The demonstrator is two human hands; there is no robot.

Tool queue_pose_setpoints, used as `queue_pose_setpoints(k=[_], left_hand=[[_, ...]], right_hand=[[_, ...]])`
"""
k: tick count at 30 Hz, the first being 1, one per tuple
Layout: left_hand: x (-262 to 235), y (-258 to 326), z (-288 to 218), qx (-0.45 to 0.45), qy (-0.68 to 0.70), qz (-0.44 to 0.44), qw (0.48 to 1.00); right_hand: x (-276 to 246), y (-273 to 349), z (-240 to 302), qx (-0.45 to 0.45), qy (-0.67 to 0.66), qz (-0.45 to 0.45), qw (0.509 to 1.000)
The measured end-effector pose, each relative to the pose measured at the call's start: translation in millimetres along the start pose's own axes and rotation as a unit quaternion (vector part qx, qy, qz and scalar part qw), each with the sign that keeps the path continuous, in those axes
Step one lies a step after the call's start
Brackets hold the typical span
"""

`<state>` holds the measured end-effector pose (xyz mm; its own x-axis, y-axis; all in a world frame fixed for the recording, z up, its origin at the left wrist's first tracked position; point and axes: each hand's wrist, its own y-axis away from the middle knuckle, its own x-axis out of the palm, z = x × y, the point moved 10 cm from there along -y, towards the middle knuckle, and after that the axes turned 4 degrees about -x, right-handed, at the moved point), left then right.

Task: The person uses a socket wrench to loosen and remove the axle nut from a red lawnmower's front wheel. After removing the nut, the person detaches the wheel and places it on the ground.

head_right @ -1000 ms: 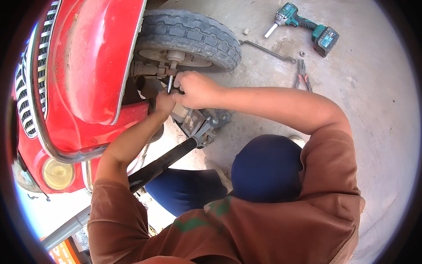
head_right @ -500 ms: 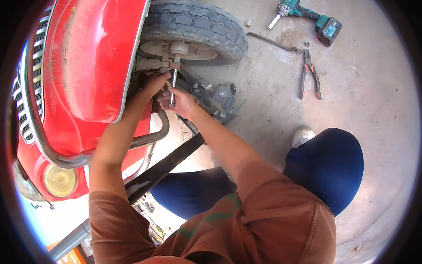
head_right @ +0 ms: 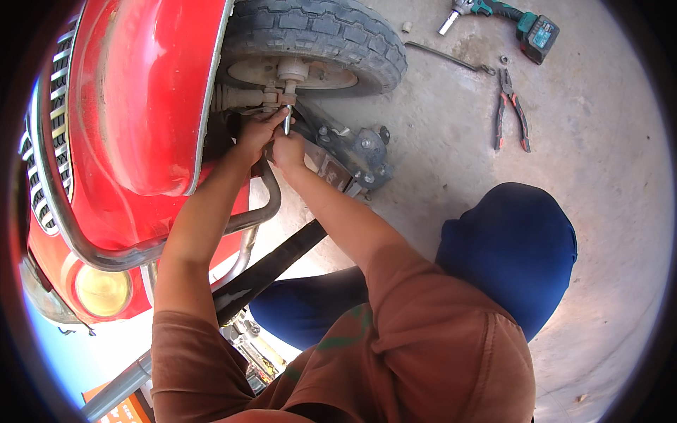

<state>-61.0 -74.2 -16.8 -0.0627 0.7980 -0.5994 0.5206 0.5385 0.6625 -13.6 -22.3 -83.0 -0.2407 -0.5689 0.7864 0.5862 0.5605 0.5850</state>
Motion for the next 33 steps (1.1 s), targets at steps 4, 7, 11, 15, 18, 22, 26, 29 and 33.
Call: queue_pose_setpoints(k=[4,7,11,15,18,22,26,29,33], left_hand=[[-2,-13,0,0.049,-0.020,-0.024,0.998],[-3,-11,-8,0.073,-0.034,-0.017,0.997],[6,-7,-7,0.009,0.059,0.055,0.997],[10,-3,1,-0.060,0.068,0.082,0.992],[11,-3,1,-0.058,0.070,0.082,0.992],[11,-6,-4,-0.021,0.060,0.069,0.996],[11,-14,-1,-0.031,0.038,0.055,0.997],[9,-16,-4,-0.013,-0.013,0.045,0.999],[11,-8,2,-0.034,-0.038,0.068,0.996]], right_hand=[[-7,11,34,-0.160,0.138,-0.122,0.970],[-2,9,4,0.032,-0.006,0.000,0.999],[37,27,-6,0.233,-0.256,0.299,0.889],[51,34,-8,0.218,-0.294,0.386,0.847],[37,24,-18,0.167,-0.270,0.273,0.908],[12,19,-22,0.112,-0.154,0.095,0.977],[-3,20,14,-0.112,0.061,-0.083,0.988],[-3,19,12,-0.115,0.094,-0.071,0.986],[29,27,-31,0.192,-0.209,0.218,0.934]])
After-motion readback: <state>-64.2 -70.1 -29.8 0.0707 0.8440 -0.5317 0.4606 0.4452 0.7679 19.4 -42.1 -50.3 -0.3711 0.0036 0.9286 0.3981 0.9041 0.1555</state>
